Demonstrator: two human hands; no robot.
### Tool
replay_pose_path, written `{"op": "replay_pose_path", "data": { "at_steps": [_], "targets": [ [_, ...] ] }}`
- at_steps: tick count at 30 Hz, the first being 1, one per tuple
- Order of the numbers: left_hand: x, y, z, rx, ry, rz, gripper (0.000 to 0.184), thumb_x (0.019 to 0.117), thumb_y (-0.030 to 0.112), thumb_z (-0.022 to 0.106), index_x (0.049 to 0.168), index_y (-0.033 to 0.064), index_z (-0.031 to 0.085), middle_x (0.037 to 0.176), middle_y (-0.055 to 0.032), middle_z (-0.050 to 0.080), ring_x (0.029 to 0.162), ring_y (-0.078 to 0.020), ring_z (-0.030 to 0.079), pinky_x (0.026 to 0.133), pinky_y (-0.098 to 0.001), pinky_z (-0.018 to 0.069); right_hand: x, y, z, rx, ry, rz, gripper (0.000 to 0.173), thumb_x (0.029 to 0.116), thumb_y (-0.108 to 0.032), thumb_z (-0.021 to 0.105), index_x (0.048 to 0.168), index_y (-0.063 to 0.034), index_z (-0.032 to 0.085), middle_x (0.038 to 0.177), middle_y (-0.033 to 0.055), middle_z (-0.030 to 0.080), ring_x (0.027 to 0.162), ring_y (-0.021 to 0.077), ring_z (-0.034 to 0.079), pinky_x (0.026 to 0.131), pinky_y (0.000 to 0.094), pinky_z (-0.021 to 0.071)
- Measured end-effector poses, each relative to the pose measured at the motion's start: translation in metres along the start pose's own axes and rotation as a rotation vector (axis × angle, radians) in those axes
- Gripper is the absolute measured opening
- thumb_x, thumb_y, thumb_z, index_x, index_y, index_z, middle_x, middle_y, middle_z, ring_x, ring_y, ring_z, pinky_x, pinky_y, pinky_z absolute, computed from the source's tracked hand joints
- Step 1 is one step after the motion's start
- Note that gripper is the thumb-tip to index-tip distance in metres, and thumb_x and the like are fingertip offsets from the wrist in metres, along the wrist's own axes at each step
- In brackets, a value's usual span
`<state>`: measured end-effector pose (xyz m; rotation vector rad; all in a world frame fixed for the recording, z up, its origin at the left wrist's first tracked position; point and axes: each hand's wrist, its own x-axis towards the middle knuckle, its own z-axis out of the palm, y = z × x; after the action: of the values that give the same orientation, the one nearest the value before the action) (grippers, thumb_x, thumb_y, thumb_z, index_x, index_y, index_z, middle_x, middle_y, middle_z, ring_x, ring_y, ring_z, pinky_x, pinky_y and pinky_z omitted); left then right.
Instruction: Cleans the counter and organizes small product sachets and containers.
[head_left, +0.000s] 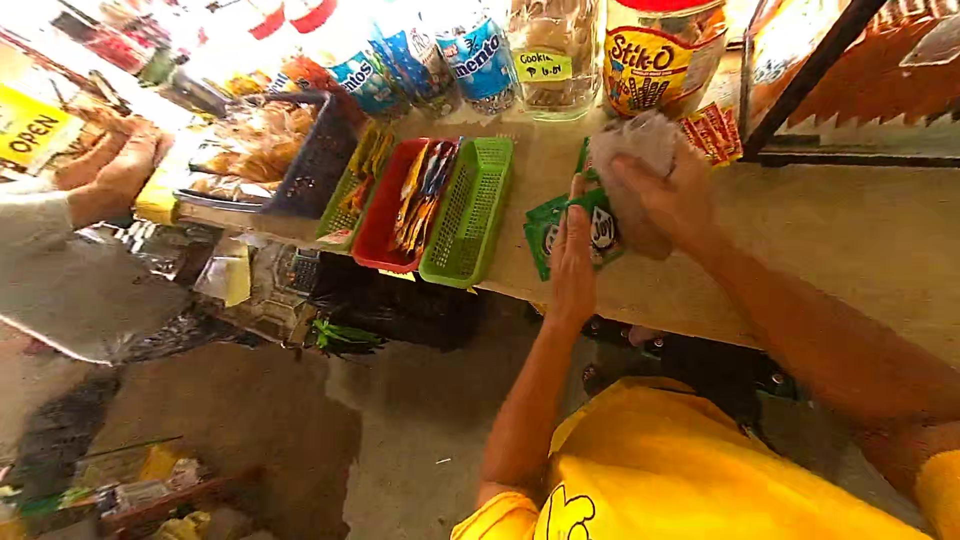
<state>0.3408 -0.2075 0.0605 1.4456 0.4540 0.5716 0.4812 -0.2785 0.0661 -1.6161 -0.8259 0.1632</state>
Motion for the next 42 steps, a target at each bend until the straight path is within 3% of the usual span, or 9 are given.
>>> {"op": "replay_pose_path", "data": {
  "at_steps": [3, 5, 11, 16, 19, 29, 35, 39, 42],
  "targets": [
    [0.024, 0.006, -0.019, 0.073, 0.203, 0.053, 0.056, 0.1119, 0.039, 0.019, 0.152, 0.0075, 0.043, 0.134, -0.0099, 0.061, 0.111, -0.0149, 0.066, 0.094, -0.0374, 0.0576, 0.012, -0.004, -0.013, 0.211, 0.103, 0.074, 0.039, 0.0999, -0.026, 0.063, 0.129, -0.0006, 0.058, 0.11, 0.0023, 0.07, 0.1, 0.0029, 0.068, 0.093, 0.0258, 0.0583],
    [0.043, 0.008, -0.034, 0.074, 0.305, -0.042, 0.053, 0.1128, 0.039, 0.02, 0.148, 0.0093, 0.047, 0.128, -0.0108, 0.062, 0.108, -0.0156, 0.065, 0.091, -0.0363, 0.056, 0.013, -0.01, -0.02, 0.279, 0.091, 0.074, 0.034, 0.1015, -0.025, 0.061, 0.128, -0.0039, 0.058, 0.106, -0.0025, 0.07, 0.097, 0.0011, 0.069, 0.09, 0.0245, 0.0593],
    [0.071, -0.002, -0.036, -0.065, 0.337, -0.148, 0.042, 0.1042, 0.007, 0.054, 0.144, 0.0034, 0.042, 0.113, -0.0127, 0.062, 0.091, -0.0166, 0.066, 0.079, -0.0341, 0.0581, 0.011, -0.008, -0.019, 0.185, 0.06, -0.016, 0.039, 0.1011, -0.024, 0.062, 0.13, 0.0012, 0.057, 0.111, 0.0039, 0.069, 0.1, 0.0018, 0.067, 0.092, 0.0244, 0.0572],
    [0.077, -0.009, -0.025, 0.005, 0.306, -0.066, 0.059, 0.0952, -0.004, 0.06, 0.147, -0.0029, 0.033, 0.127, -0.0204, 0.057, 0.106, -0.0206, 0.064, 0.091, -0.0355, 0.0558, 0.01, -0.005, -0.015, 0.156, 0.033, -0.016, 0.04, 0.1001, -0.026, 0.064, 0.129, 0.0017, 0.058, 0.111, 0.0068, 0.069, 0.101, 0.0041, 0.067, 0.093, 0.026, 0.0563],
    [0.076, -0.006, -0.021, 0.012, 0.31, -0.08, 0.05, 0.0937, -0.005, 0.063, 0.14, -0.0048, 0.042, 0.12, -0.0192, 0.062, 0.101, -0.0199, 0.066, 0.089, -0.0355, 0.0569, 0.011, -0.004, -0.016, 0.132, 0.049, -0.038, 0.039, 0.0993, -0.026, 0.065, 0.126, 0.0022, 0.059, 0.109, 0.0059, 0.069, 0.099, 0.0022, 0.067, 0.092, 0.0242, 0.0564],
    [0.004, 0.0, 0.01, 0.139, -0.284, -0.233, 0.067, 0.0919, -0.004, 0.064, 0.153, 0.0029, 0.036, 0.107, -0.0131, 0.068, 0.081, -0.0135, 0.067, 0.073, -0.0317, 0.0592, 0.026, -0.021, -0.06, 0.176, 0.289, -0.076, 0.037, 0.099, -0.026, 0.062, 0.124, 0.0015, 0.057, 0.103, -0.0022, 0.068, 0.095, 0.0, 0.067, 0.09, 0.0237, 0.0583],
    [0.007, -0.015, 0.054, 0.391, -0.319, -0.165, 0.072, 0.0988, 0.012, 0.066, 0.159, -0.0004, 0.027, 0.119, -0.0218, 0.066, 0.1, -0.0265, 0.069, 0.09, -0.0423, 0.057, 0.026, -0.019, -0.058, 0.144, 0.262, -0.104, 0.037, 0.1001, -0.027, 0.061, 0.123, 0.0007, 0.056, 0.103, -0.003, 0.067, 0.094, -0.0013, 0.067, 0.089, 0.0229, 0.0583],
    [-0.002, -0.009, 0.019, 0.886, 0.002, 0.118, 0.051, 0.0996, 0.017, 0.064, 0.146, 0.001, 0.053, 0.132, -0.0285, 0.059, 0.118, -0.043, 0.061, 0.096, -0.0545, 0.0525, 0.021, -0.022, -0.051, 0.099, 0.212, -0.05, 0.042, 0.0995, -0.027, 0.062, 0.128, 0.0037, 0.055, 0.106, -0.0001, 0.068, 0.096, -0.0015, 0.067, 0.089, 0.022, 0.0575],
    [-0.001, -0.009, -0.011, 0.999, 0.223, 0.0, 0.063, 0.0977, 0.025, 0.069, 0.149, -0.0026, 0.046, 0.141, -0.0351, 0.05, 0.128, -0.0526, 0.051, 0.103, -0.0628, 0.045, 0.017, -0.02, -0.042, 0.095, 0.148, -0.093, 0.043, 0.0999, -0.026, 0.062, 0.13, 0.0045, 0.055, 0.108, 0.0024, 0.069, 0.098, -0.0003, 0.067, 0.091, 0.0232, 0.058]
  ]
}}
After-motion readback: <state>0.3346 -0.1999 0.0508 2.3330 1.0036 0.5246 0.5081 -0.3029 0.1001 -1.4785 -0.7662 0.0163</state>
